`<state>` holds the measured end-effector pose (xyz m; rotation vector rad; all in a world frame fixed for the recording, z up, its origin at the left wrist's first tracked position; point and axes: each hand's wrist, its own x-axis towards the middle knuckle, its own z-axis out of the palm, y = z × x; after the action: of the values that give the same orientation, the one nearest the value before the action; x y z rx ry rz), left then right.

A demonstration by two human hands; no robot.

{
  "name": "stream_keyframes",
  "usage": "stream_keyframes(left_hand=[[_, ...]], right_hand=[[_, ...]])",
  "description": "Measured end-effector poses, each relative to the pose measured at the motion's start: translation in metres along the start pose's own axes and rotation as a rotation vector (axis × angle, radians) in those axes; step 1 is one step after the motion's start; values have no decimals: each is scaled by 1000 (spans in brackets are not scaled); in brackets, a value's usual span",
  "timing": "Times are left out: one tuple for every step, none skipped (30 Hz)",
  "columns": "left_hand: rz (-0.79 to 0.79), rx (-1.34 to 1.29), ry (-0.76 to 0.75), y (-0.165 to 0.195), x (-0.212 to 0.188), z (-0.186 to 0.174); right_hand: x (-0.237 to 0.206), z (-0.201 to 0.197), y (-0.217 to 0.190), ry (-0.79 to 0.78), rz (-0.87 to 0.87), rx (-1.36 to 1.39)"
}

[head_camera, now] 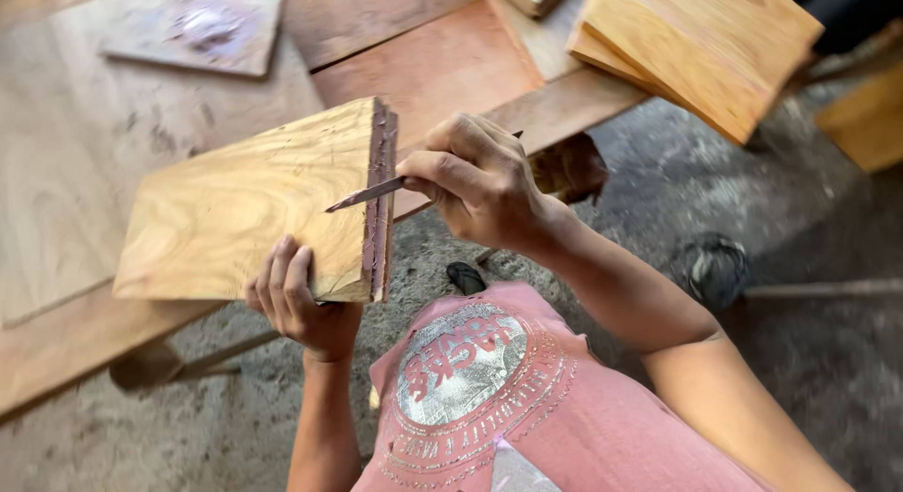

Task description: The person applies pink wood filler into holes and cracks on wooden furniture panels using a small putty knife, scraping off excess filler and moving between boards on the workbench.

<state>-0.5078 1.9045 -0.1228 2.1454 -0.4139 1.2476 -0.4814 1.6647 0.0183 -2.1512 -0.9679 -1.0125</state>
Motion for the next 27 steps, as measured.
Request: stream_keyframes(left_hand=[[-1, 7, 5, 3, -5, 10], [9, 3, 0, 5, -9, 19], [17, 1, -2, 5, -13, 28], [18, 4, -4, 6, -18, 35], [35, 1, 19, 6, -22, 42], [48, 6, 41, 5, -26, 51], [58, 14, 69, 5, -29, 61], [57, 12, 45, 4, -34, 68], [55, 19, 25, 6, -39, 74], [50, 32, 2, 7, -46, 80], [40, 55, -2, 9, -52, 88], [32, 79, -5, 11, -57, 96], [34, 54, -25, 12, -64, 103], [34, 33, -47, 14, -71, 107], [50, 48, -94, 13, -78, 110], [62, 64, -150, 13, -87, 112], [56, 72, -197, 14, -96, 111], [54, 75, -240, 13, -103, 115], [65, 95, -256, 12, -110, 118], [79, 110, -273, 10, -116, 120], [92, 120, -290, 10, -122, 124], [108, 127, -309, 10, -126, 128], [122, 144, -323, 9, -129, 133], [138, 171, -338, 7, -131, 135], [131, 171, -340, 7, -133, 137], [128, 168, -337, 7, -134, 140], [125, 160, -335, 7, -134, 142]], right_hand=[[-12, -10, 0, 14, 52, -33], [-24, -19, 0, 29, 99, -62], [-34, -28, 1, 37, 136, -94], [-44, -39, -1, 40, 172, -120], [-53, -48, -4, 39, 206, -136], [-62, -55, -8, 28, 249, -163], [-69, -62, -10, 16, 286, -187], [-75, -67, -11, 3, 312, -205], [-80, -74, -13, -5, 334, -245], [-87, -79, -16, -16, 357, -278], [-93, -82, -18, -24, 397, -304], [-100, -84, -18, -32, 437, -330], [-106, -86, -16, -36, 451, -351], [-113, -88, -14, -43, 465, -367], [-119, -90, -11, -61, 475, -377], [-127, -91, -10, -83, 493, -380], [-134, -92, -12, -100, 513, -369], [-141, -92, -10, -112, 531, -362], [-148, -92, -8, -121, 546, -361], [-153, -91, -8, -133, 557, -349], [-157, -90, -7, -144, 569, -342], [-161, -89, -7, -153, 578, -336], [-163, -87, -5, -162, 588, -331], [-165, -84, -5, -166, 596, -317], [-165, -82, -3, -170, 592, -309], [-166, -79, -2, -173, 588, -301], [-166, -76, -1, -179, 577, -298]])
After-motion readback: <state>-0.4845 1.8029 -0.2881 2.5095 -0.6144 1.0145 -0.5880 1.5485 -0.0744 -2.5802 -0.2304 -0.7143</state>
